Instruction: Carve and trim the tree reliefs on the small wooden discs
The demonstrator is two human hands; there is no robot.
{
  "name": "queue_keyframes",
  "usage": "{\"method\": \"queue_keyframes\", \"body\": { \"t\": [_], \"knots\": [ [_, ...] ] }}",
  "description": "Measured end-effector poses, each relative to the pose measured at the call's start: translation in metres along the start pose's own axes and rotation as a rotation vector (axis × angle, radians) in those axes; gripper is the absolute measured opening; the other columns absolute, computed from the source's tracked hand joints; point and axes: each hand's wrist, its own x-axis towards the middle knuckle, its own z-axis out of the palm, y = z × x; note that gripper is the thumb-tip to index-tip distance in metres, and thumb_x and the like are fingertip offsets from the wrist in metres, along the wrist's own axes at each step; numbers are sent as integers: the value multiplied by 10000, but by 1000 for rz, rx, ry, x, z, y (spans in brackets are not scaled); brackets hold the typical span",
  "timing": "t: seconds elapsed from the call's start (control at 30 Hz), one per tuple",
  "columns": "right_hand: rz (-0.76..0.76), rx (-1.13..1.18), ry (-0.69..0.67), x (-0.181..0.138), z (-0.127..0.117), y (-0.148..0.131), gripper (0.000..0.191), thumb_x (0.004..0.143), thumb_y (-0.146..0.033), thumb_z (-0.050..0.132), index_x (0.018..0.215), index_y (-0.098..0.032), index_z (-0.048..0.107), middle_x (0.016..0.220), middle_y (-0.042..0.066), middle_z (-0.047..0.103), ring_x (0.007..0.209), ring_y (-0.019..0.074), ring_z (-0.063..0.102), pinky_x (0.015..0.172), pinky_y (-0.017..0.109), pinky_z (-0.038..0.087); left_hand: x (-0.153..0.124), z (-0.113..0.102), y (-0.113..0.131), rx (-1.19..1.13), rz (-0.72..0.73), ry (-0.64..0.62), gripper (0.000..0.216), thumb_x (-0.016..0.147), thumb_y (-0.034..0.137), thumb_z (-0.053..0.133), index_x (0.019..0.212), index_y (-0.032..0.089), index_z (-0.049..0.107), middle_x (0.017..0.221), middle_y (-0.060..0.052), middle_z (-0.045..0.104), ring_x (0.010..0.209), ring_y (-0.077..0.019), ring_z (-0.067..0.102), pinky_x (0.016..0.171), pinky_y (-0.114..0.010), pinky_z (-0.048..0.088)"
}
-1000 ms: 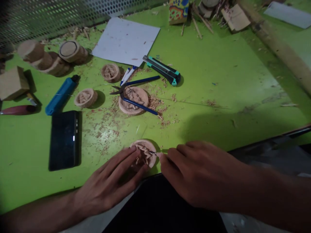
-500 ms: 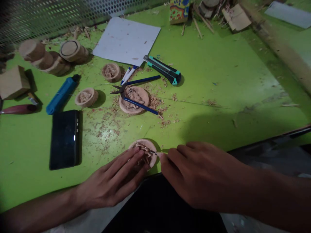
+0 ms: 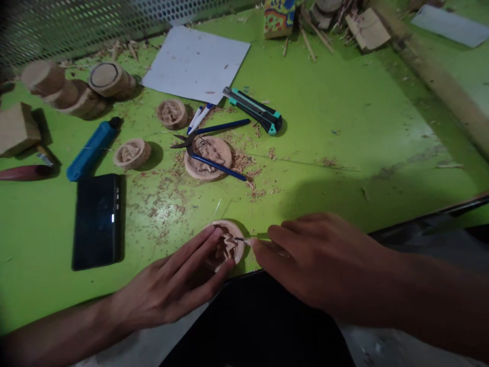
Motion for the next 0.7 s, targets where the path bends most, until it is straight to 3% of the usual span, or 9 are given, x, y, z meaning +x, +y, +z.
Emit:
{"method": "queue_keyframes", "body": {
  "t": [0.37, 0.53, 0.7],
  "knots": [
    [-5, 179, -27, 14, -6, 15, 222, 992, -35, 476, 1129, -201, 529, 905, -4, 516, 701, 159, 453, 647, 385, 241, 1, -1, -4, -37, -21, 1, 525, 1015, 159, 582, 1532, 158, 492, 1489, -342, 515, 1445, -432, 489, 904, -393, 660],
    [-22, 178, -13, 12, -5, 18, 261, 1012, -75, 563, 1241, -197, 530, 922, -8, 522, 752, 156, 465, 675, 381, 263, 1, -1, -3, -27, -17, 3, 537, 1009, 150, 585, 1537, 156, 485, 1490, -340, 516, 1448, -424, 489, 926, -386, 650],
    [-115, 149, -28, 18, -8, 25, 174, 1037, -86, 516, 1183, -175, 544, 900, 5, 515, 739, 169, 455, 657, 379, 247, 2, -2, -4, -22, -14, -4, 546, 1015, 192, 581, 1547, 152, 469, 1486, -333, 525, 1452, -426, 483, 933, -390, 648]
  ]
}}
